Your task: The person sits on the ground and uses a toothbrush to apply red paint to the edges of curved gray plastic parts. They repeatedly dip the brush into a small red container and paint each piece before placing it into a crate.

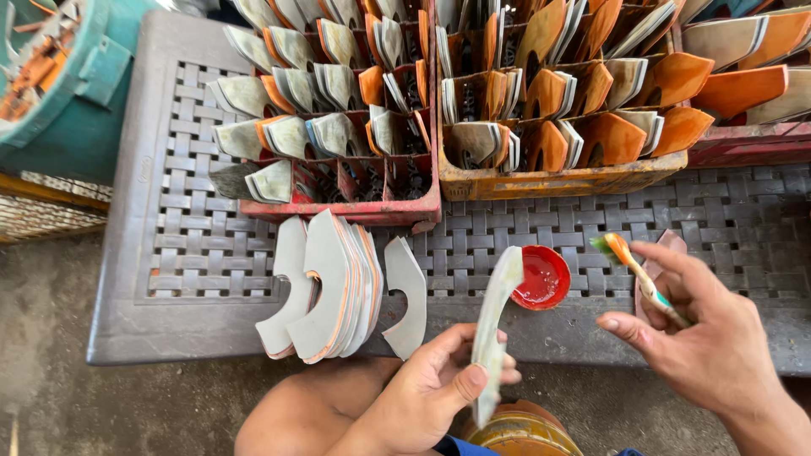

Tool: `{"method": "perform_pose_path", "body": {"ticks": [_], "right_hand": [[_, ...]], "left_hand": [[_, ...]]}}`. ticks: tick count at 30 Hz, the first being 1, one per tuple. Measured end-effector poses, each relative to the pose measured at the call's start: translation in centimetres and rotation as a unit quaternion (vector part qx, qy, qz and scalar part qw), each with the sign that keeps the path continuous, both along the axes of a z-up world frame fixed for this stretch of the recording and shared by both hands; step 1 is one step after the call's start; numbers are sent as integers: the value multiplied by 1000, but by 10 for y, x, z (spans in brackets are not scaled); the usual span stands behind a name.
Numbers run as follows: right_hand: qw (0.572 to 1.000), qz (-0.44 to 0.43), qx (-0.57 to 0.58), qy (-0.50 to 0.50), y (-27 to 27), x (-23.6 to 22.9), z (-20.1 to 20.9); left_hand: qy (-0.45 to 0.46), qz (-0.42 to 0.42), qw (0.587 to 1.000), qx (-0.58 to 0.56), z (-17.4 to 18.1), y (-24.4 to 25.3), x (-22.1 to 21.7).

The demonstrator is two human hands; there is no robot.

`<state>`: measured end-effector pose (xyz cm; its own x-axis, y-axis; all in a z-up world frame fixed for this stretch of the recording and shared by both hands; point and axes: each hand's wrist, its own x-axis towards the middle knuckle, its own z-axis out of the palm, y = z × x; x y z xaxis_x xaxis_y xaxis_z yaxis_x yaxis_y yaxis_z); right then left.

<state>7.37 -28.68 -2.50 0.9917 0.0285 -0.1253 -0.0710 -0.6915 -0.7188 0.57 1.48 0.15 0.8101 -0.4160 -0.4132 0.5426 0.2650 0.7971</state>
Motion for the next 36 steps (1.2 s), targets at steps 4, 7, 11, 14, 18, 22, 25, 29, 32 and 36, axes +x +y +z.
{"method": "perform_pose_path", "body": {"ticks": [4,7,11,14,18,22,25,29,32,36], "right_hand": [[963,137,128,-193,13,-10,11],[892,338,205,-219,21,-14,18],[860,427,159,-230,39,-30,8],[869,446,67,-201,46,-35,0],[869,458,-19,-187,55,-35,5],[838,490,-32,-238,62,-24,24],[801,520,-45,-293,70,-11,45],[812,510,-120,-259,90,15,88],[834,413,-55,-361,126,45,117],[828,342,2,-444,189,86,132]], "left_hand": [[81,16,981,-178,-4,2,3],[79,19,984,-156,-11,-4,6],[100,42,992,-70,-21,-9,7],[131,48,986,-89,-30,-6,5],[138,23,989,-45,-40,-6,1],[116,12,992,-46,-38,-2,0],[63,34,995,-66,-25,7,2],[-12,87,978,-188,2,27,-1],[-59,164,958,-229,15,38,-2],[-18,142,974,-178,14,38,-10]]}}
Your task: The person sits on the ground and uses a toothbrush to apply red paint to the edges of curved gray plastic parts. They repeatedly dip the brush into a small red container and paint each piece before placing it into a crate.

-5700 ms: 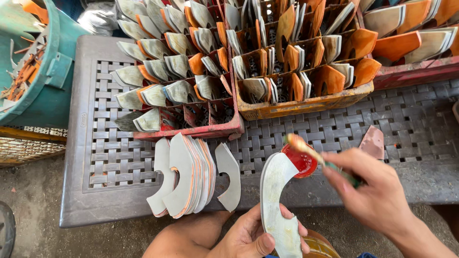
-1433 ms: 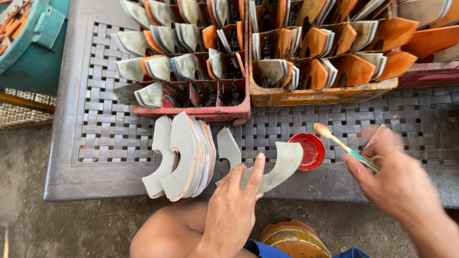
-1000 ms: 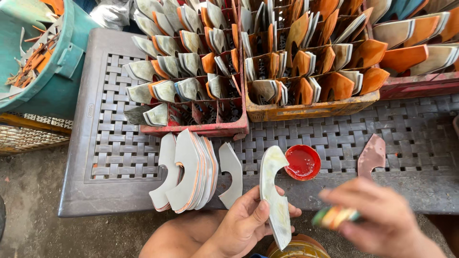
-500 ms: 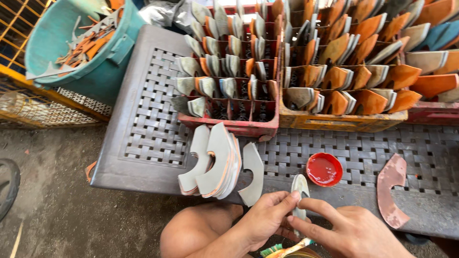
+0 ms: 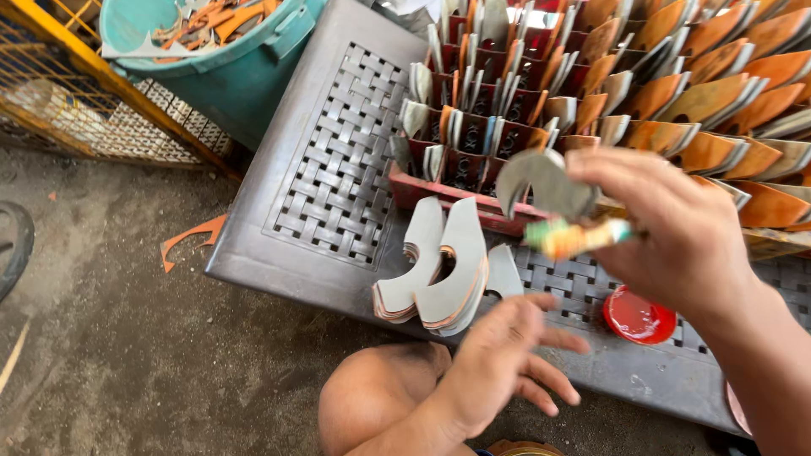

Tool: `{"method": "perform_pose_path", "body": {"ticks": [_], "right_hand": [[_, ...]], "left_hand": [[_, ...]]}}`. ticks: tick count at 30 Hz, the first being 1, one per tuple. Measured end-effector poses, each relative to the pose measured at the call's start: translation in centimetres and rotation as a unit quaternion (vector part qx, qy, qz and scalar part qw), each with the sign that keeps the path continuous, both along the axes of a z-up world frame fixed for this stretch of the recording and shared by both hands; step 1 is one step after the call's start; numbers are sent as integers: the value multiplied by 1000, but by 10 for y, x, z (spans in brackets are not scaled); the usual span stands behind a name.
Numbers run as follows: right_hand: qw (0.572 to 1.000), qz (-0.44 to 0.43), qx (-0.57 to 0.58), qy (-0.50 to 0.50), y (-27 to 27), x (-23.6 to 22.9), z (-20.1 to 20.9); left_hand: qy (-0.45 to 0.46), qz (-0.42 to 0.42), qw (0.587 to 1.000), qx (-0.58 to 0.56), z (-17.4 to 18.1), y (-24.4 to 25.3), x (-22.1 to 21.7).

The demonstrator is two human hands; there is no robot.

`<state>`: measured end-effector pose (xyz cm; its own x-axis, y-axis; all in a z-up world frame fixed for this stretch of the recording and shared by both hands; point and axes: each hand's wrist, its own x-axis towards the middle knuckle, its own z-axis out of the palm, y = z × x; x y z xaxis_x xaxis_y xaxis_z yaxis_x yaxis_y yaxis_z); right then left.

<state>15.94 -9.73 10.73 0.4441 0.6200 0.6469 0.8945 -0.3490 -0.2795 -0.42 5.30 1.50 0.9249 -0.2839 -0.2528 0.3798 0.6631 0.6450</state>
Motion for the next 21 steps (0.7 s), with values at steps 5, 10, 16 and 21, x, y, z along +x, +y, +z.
{"method": "perform_pose_path", "body": {"ticks": [5,10,16,21], "right_hand": [[999,-34,-14,-40,61,17,2],[991,-71,-92,-58,83,23,-6],[988,-77,-122,-57,78,28,-13],[982,-77,-162,-65,80,23,-31]], "left_hand": [[-60,-116,986,99,-18,-13,-25],[-89,-161,979,83,-37,-8,-35],[-172,-216,935,224,-41,-3,-35],[-165,-252,915,269,-37,-2,-32]]}}
